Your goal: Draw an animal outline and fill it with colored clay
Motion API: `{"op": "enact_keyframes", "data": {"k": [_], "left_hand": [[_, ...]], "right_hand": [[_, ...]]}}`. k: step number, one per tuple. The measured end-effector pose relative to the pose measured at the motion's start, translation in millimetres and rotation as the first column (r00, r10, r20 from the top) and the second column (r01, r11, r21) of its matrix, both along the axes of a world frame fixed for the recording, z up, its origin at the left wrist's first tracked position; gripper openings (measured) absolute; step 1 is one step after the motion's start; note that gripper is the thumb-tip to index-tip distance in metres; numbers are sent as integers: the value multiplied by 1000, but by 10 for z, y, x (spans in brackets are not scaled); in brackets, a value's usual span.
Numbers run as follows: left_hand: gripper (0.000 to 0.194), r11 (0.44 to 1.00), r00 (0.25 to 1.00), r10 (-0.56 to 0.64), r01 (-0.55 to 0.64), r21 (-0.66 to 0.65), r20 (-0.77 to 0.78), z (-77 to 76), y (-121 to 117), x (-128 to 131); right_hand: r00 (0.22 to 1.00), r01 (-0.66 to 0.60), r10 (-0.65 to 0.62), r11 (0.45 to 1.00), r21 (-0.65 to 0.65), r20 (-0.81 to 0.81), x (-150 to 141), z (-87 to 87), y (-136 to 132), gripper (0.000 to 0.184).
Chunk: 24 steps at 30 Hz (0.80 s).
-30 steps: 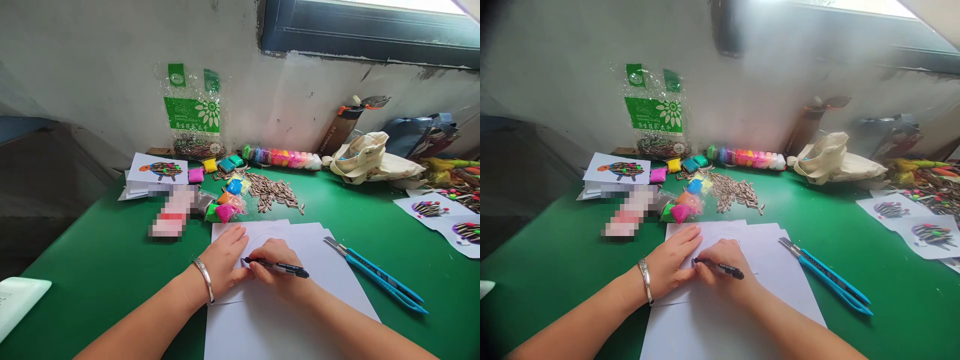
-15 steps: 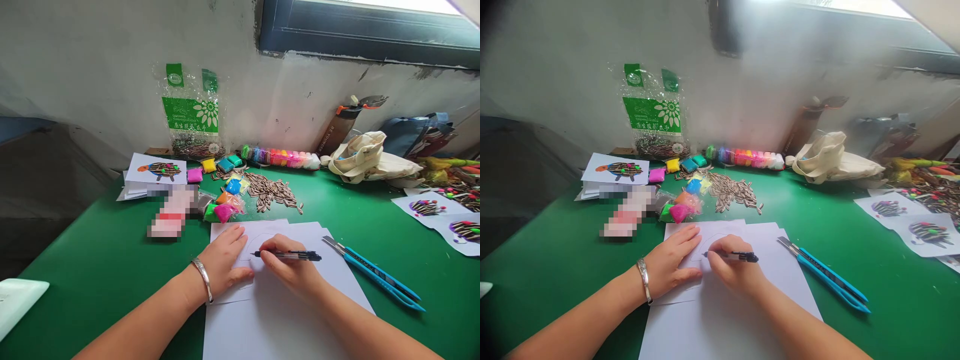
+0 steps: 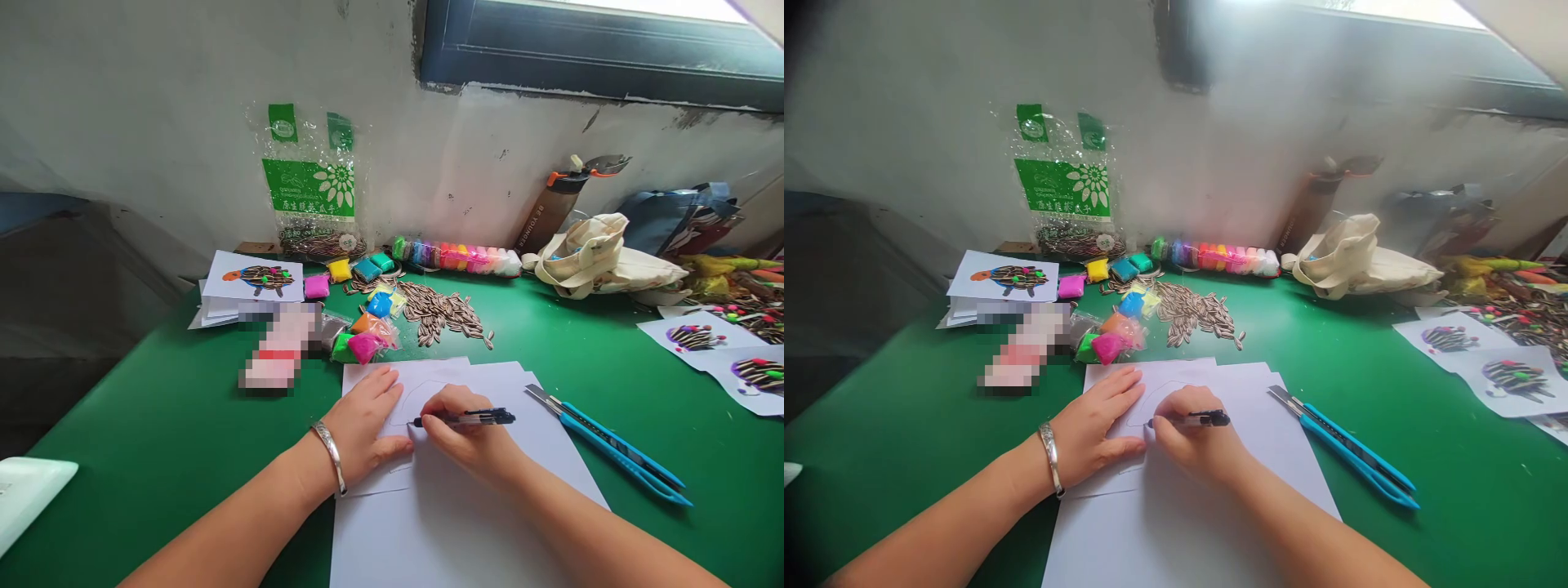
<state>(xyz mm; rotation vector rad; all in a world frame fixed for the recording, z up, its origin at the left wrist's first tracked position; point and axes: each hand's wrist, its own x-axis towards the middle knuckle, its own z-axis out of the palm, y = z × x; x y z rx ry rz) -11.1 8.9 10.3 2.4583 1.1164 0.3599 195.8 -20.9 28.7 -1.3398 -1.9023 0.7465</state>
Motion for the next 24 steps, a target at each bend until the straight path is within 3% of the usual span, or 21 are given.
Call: {"op": "enact_keyframes", "data": {"k": [7, 21, 24], "left_hand": [[69, 1000, 1000, 4, -4, -4, 2, -20, 2, -3], [67, 998, 1000, 2, -3, 64, 16, -76, -1, -8], [68, 998, 1000, 6, -7, 66, 17, -78, 1, -11]], "right_hand": [[999, 3, -4, 999, -48, -31, 23, -4, 3, 14], [1000, 12, -12, 1000, -8, -29, 6, -18, -1, 13], [996, 26, -31, 998, -62, -79, 36, 16, 4, 14]]}}
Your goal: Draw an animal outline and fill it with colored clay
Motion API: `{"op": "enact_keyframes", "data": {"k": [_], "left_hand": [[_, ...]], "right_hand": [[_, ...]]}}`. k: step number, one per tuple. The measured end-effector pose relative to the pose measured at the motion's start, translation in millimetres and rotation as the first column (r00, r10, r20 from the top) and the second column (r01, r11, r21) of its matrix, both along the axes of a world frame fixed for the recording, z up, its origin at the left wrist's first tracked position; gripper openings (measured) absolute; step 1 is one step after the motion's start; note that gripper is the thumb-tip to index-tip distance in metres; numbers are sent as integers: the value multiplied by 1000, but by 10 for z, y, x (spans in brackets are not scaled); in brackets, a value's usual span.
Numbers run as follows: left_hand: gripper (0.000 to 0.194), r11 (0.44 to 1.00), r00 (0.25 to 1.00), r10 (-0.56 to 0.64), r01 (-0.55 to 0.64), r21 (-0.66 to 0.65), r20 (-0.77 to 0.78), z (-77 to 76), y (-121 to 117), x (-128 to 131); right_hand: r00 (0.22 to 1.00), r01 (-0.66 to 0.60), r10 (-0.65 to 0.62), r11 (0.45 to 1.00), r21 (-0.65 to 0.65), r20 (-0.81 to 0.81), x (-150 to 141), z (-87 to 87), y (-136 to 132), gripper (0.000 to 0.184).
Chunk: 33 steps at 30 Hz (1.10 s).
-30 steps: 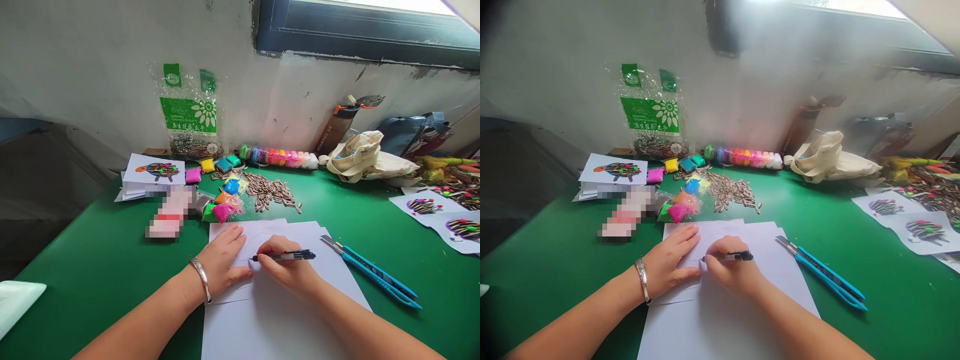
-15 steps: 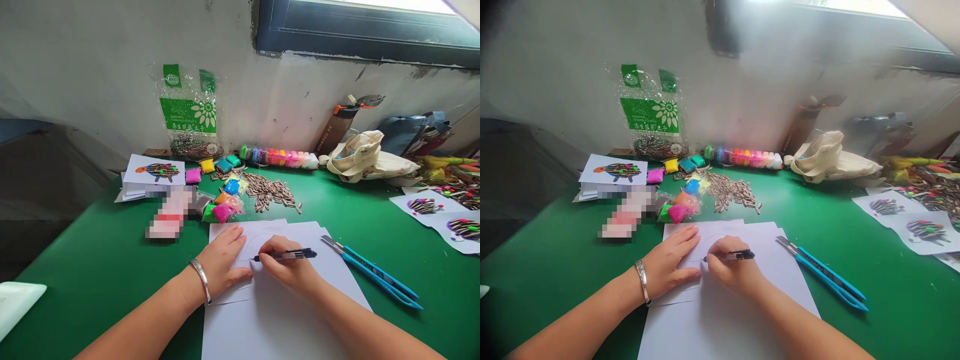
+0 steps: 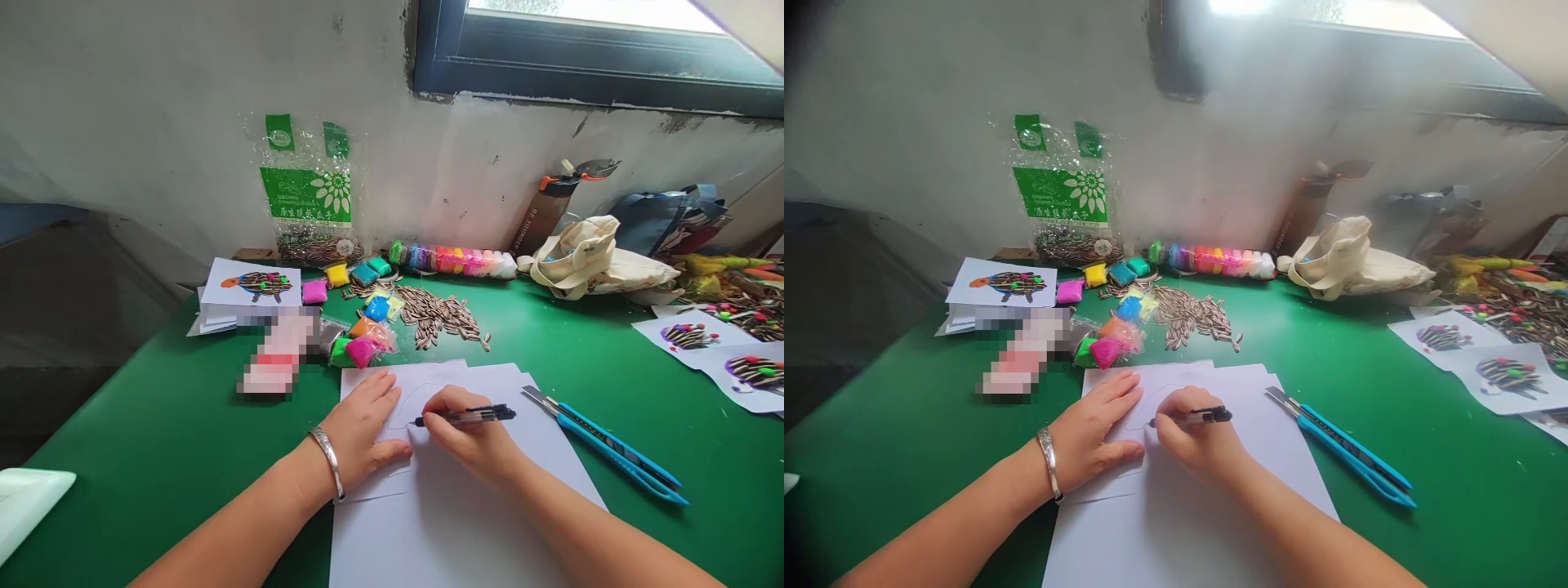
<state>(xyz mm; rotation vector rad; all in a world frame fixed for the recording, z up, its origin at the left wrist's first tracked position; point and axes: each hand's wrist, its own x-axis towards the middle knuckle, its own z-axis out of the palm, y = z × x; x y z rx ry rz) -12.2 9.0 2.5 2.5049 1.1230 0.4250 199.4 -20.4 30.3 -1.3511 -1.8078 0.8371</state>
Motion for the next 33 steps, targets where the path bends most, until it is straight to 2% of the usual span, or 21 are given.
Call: {"op": "enact_keyframes", "data": {"k": [3, 5, 7, 10, 12, 15, 19, 24, 30, 33], "left_hand": [[67, 1000, 1000, 0, 0, -13, -13, 29, 4, 1], [67, 1000, 1000, 1, -2, -28, -25, 53, 5, 1], [66, 999, 1000, 5, -6, -43, -30, 66, 7, -2], [65, 998, 1000, 18, -19, -62, -19, 61, 10, -13], [64, 997, 1000, 24, -25, -74, -15, 56, 13, -19], [63, 995, 999, 21, -23, -93, -24, 64, 19, -23], [60, 994, 1000, 11, -12, -111, -18, 82, 26, -27], [57, 991, 1000, -1, 0, -136, -10, 67, 47, -29], [53, 996, 999, -35, 37, -87, 26, 48, 60, -28], [52, 997, 999, -40, 42, -63, 36, 48, 59, -32]], "right_hand": [[985, 90, -100, 993, -80, -139, 102, 42, 37, 17], [960, 162, -183, 980, -113, -213, 213, 60, 91, 30], [946, 226, -243, 969, -101, -213, 350, 63, 163, 39], [919, 372, -366, 928, 20, -146, 578, 29, 287, 40], [917, 398, -397, 907, 139, -36, 717, -20, 365, 37], [920, 334, -374, 903, 269, 114, 860, -114, 460, 37], [903, 245, -312, 939, 242, 296, 928, -207, 525, 40], [831, 206, -324, 934, 292, 452, 974, -286, 559, 42], [778, 232, -355, 929, 289, 518, 987, -308, 565, 44], [805, 268, -392, 910, 316, 445, 953, -249, 546, 38]]}}
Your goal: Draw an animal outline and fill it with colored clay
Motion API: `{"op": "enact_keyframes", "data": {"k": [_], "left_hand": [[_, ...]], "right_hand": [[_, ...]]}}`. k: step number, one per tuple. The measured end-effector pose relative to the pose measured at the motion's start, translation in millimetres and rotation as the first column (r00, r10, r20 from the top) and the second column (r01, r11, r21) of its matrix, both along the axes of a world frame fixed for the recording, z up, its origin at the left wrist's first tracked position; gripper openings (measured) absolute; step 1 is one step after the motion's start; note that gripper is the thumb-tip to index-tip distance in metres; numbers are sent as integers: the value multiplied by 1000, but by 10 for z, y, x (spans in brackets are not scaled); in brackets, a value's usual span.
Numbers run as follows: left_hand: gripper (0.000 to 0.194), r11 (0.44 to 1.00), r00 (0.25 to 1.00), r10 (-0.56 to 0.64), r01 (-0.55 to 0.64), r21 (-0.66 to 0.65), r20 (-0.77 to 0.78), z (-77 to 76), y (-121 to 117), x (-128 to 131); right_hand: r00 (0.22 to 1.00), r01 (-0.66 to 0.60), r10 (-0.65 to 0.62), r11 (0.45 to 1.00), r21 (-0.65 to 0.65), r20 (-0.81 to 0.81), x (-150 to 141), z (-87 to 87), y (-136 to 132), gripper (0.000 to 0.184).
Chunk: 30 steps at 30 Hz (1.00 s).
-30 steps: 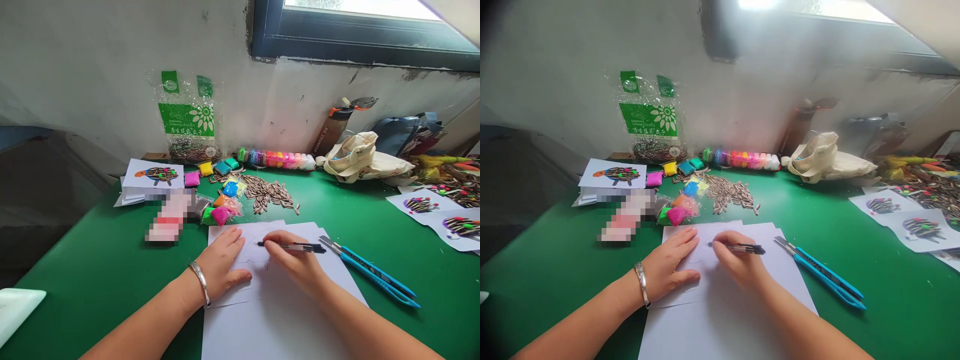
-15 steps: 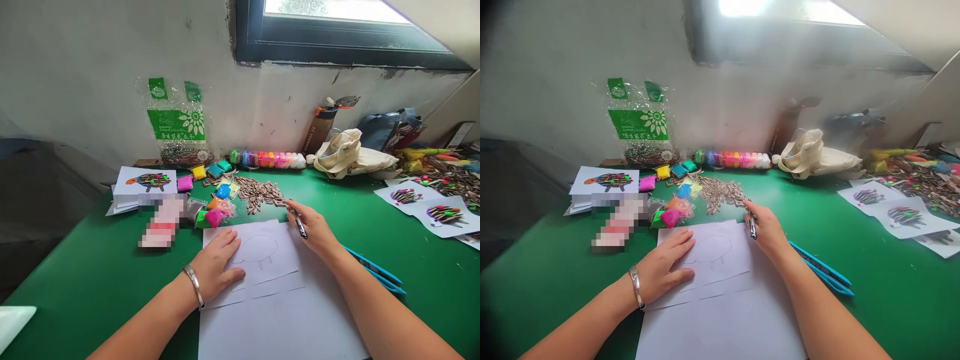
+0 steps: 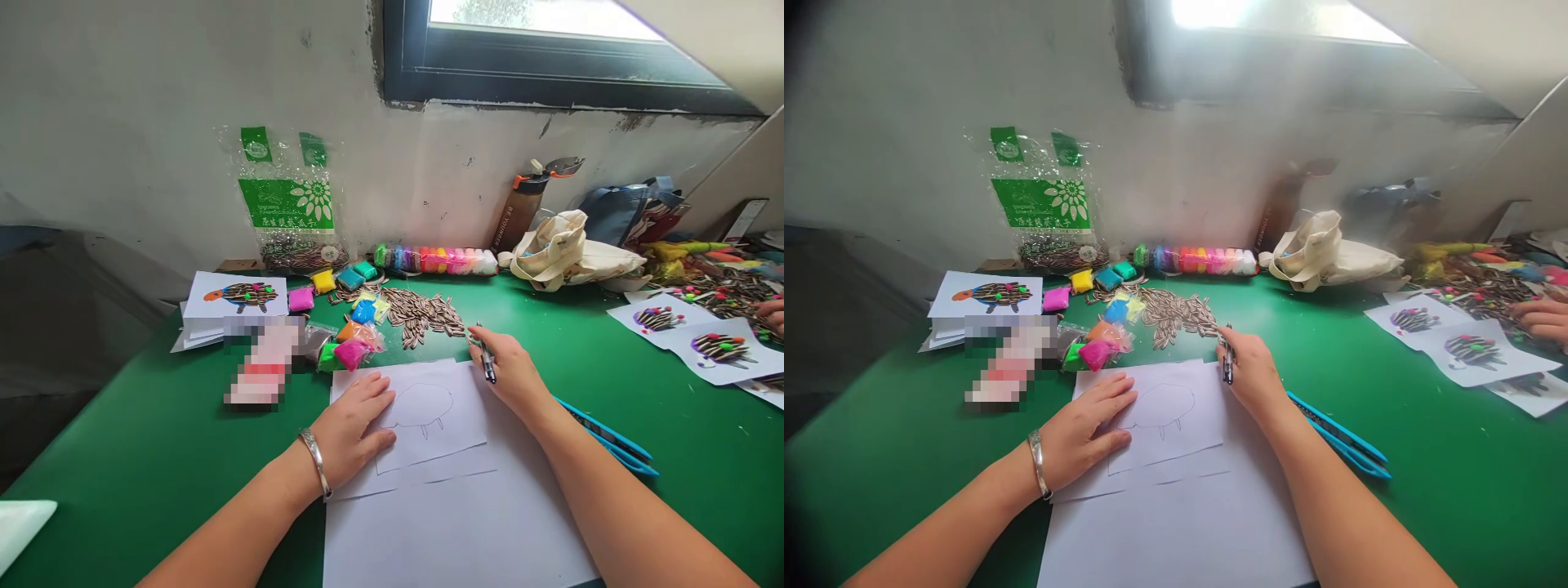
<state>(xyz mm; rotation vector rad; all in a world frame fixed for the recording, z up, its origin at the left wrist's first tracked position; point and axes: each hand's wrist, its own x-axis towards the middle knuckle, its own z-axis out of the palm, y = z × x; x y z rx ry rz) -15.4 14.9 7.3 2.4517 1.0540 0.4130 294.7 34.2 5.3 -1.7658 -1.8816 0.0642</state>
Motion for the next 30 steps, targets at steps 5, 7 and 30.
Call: {"op": "enact_keyframes", "data": {"k": [5, 7, 30], "left_hand": [[47, 999, 1000, -19, 18, 36, 24, -13, 22, -2], [42, 997, 999, -20, 16, 76, 51, -3, 31, 1], [49, 860, 949, 299, -313, 404, 100, 85, 270, -165]], "right_hand": [[1000, -6, 6, 1000, 3, 20, -11, 34, -14, 42], [997, 3, 2, 998, -65, 74, -2, 19, -10, 48], [991, 66, -65, 998, -10, 121, -1, -160, 42, 54]]}}
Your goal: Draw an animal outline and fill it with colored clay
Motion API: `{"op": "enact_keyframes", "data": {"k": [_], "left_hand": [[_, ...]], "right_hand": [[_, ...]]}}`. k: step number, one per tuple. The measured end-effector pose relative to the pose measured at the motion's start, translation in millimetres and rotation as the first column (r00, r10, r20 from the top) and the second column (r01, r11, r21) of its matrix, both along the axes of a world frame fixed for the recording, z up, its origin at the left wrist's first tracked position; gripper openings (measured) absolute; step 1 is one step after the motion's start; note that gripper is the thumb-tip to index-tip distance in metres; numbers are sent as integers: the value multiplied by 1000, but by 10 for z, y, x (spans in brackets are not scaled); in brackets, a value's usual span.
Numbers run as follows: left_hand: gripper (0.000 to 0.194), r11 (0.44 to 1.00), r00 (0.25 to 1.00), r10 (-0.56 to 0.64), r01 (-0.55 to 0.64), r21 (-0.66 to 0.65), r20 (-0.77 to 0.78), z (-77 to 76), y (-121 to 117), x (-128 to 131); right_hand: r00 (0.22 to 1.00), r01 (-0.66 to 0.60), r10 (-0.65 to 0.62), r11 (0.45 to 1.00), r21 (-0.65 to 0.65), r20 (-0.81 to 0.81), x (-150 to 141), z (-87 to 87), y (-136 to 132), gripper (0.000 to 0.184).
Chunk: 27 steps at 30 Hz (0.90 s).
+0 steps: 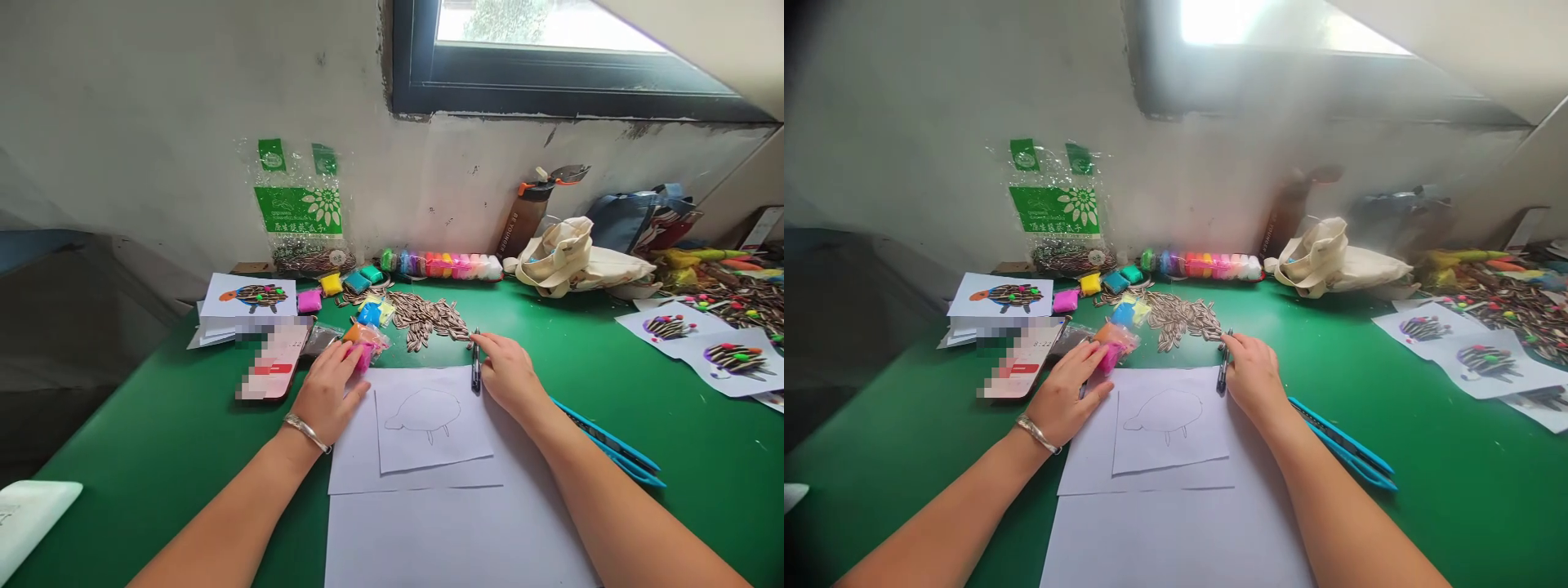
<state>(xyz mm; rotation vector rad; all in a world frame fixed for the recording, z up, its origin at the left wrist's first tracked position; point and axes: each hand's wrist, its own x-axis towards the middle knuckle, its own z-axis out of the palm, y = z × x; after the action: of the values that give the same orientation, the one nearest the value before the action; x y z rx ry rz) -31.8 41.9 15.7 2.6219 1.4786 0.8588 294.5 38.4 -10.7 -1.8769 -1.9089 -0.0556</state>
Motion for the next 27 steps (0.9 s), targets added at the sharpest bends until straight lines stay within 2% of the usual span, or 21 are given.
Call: {"op": "enact_keyframes", "data": {"k": [3, 11, 16, 19, 23, 27], "left_hand": [[46, 999, 999, -20, 19, -27, -34, -50, 27, -9], [38, 998, 994, -33, 28, -51, -101, 15, -125, 128], [41, 998, 991, -54, 50, -35, -125, 51, -209, 181], [41, 997, 990, -75, 73, -23, -123, 74, -249, 214], [38, 997, 989, -75, 69, -44, -131, 75, -252, 233], [37, 998, 989, -35, 28, -50, -142, 65, -217, 218]], "right_hand": [[1000, -15, 16, 1000, 8, -20, -6, 10, -4, 52], [991, -50, 58, 996, 70, -119, -79, 53, -37, 41], [981, -93, 106, 992, 84, -162, -217, 297, -35, 37], [973, -177, 177, 984, 11, -150, -373, 515, 56, 35], [957, -284, 272, 948, -142, -97, -711, 725, 316, 26], [963, -266, 268, 927, -263, -29, -1141, 824, 581, 24]]}}
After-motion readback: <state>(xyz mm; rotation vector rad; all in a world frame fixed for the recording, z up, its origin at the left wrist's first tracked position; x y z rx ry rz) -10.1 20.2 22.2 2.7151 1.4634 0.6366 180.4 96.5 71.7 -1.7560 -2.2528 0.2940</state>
